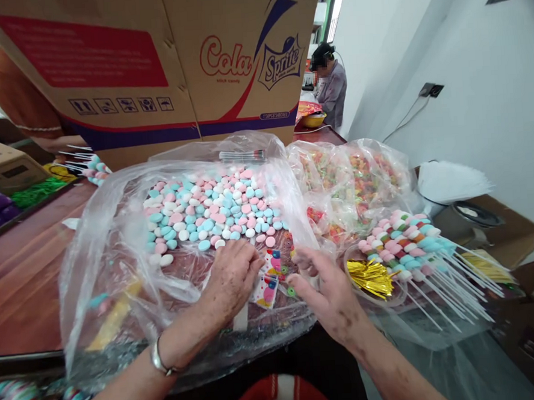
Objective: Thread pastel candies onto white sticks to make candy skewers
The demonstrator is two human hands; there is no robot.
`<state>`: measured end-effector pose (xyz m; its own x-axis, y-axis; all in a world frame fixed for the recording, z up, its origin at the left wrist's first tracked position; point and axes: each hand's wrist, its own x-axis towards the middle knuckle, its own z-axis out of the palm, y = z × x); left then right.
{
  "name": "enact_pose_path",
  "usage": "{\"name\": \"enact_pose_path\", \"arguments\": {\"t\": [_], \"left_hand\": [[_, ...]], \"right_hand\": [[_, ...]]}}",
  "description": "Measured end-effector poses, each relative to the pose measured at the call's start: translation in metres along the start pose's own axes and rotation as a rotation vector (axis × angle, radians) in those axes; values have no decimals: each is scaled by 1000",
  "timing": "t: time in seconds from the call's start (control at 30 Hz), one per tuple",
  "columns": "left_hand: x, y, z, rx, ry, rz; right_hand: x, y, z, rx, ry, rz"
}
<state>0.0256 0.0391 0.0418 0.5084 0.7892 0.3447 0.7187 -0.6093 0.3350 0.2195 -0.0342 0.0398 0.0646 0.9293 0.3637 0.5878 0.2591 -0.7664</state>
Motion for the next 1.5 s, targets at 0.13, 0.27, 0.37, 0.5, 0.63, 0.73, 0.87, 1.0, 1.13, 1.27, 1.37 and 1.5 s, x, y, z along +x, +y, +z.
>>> {"name": "enact_pose_path", "arguments": {"t": [0.13, 0.27, 0.37, 0.5, 0.63, 0.73, 0.87, 1.0, 1.13, 1.27, 1.37, 1.5], "left_hand": [[7, 16, -4, -87, 99, 68], [17, 18, -13, -102, 152, 123], [27, 16, -20, -188, -101, 162], [36, 15, -15, -435, -311, 1], [39, 12, -4, -543, -311, -19], [39, 10, 0, -569, -351, -1], [36, 9, 6, -671, -336, -57], [33, 7, 11, -682, -303, -74], [36, 4, 13, -558, -301, 1], [41, 2, 14, -483, -233, 25], [45, 1, 13, -492, -226, 11], [48, -1, 15, -517, -251, 6]], "right_hand": [[26, -7, 13, 226, -133, 135], [39, -1, 6, 209, -166, 58], [42, 6, -3, 109, -205, -46], [42, 12, -8, -1, -178, -83], [40, 11, -11, 43, -160, -35], [39, 10, -15, 110, -189, 24], [36, 12, -17, 88, -153, 26], [33, 12, -13, -42, -45, -89], [29, 12, -25, -147, 11, -225], [22, 28, -72, -268, 212, -138], [14, 48, -116, -456, 224, -20], [1, 61, -161, -638, 372, 16]]}}
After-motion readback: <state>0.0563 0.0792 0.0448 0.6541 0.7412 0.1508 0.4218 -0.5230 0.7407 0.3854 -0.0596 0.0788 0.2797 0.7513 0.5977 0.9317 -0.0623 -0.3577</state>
